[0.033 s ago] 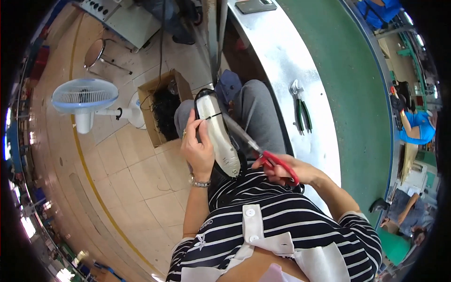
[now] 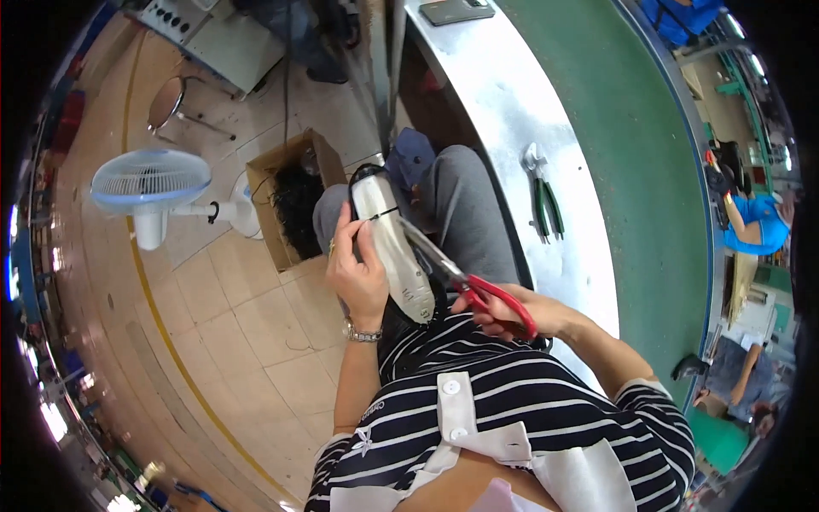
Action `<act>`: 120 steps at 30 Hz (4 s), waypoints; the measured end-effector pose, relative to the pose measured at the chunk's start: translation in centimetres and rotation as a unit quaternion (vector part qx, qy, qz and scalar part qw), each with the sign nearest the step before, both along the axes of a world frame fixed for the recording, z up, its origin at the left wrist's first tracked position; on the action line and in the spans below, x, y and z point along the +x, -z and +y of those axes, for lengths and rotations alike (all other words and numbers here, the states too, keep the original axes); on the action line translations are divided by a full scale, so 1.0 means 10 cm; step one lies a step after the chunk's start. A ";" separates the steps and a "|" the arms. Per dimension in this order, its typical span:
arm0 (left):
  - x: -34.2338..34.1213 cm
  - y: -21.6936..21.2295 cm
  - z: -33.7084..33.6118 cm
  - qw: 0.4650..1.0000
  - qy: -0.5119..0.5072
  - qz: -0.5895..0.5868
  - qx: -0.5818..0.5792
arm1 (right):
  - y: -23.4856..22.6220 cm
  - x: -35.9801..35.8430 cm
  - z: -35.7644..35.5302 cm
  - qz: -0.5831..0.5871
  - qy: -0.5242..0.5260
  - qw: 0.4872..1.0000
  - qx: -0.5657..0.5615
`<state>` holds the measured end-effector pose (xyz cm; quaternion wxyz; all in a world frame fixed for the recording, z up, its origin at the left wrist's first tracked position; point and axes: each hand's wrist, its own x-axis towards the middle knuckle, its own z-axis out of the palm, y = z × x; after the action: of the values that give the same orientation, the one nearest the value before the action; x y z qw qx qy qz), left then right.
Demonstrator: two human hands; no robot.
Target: Manually assemble shoe components, including trimming materials and lasting the upper.
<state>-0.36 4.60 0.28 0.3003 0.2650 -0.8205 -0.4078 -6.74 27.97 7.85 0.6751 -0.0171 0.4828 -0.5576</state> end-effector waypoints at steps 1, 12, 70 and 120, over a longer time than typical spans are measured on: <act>-0.03 0.01 0.05 0.999 -0.005 0.024 -0.024 | -0.04 0.05 -0.07 -0.042 0.023 0.999 0.016; 0.12 0.19 -0.14 0.997 0.023 0.009 -0.077 | 0.44 0.38 -0.52 0.299 0.047 0.952 0.044; -1.79 -0.15 -0.21 0.939 0.316 -0.043 -0.132 | 0.19 -1.22 0.41 0.356 0.208 0.910 0.049; -0.99 0.10 0.43 0.915 0.224 -0.042 -0.334 | 0.12 -1.47 -0.37 0.723 -0.112 0.645 0.221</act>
<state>-10.27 8.86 -0.70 0.2374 -0.0243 -0.9586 -0.1551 -21.42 24.28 6.64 0.1525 -0.3190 0.9206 -0.1656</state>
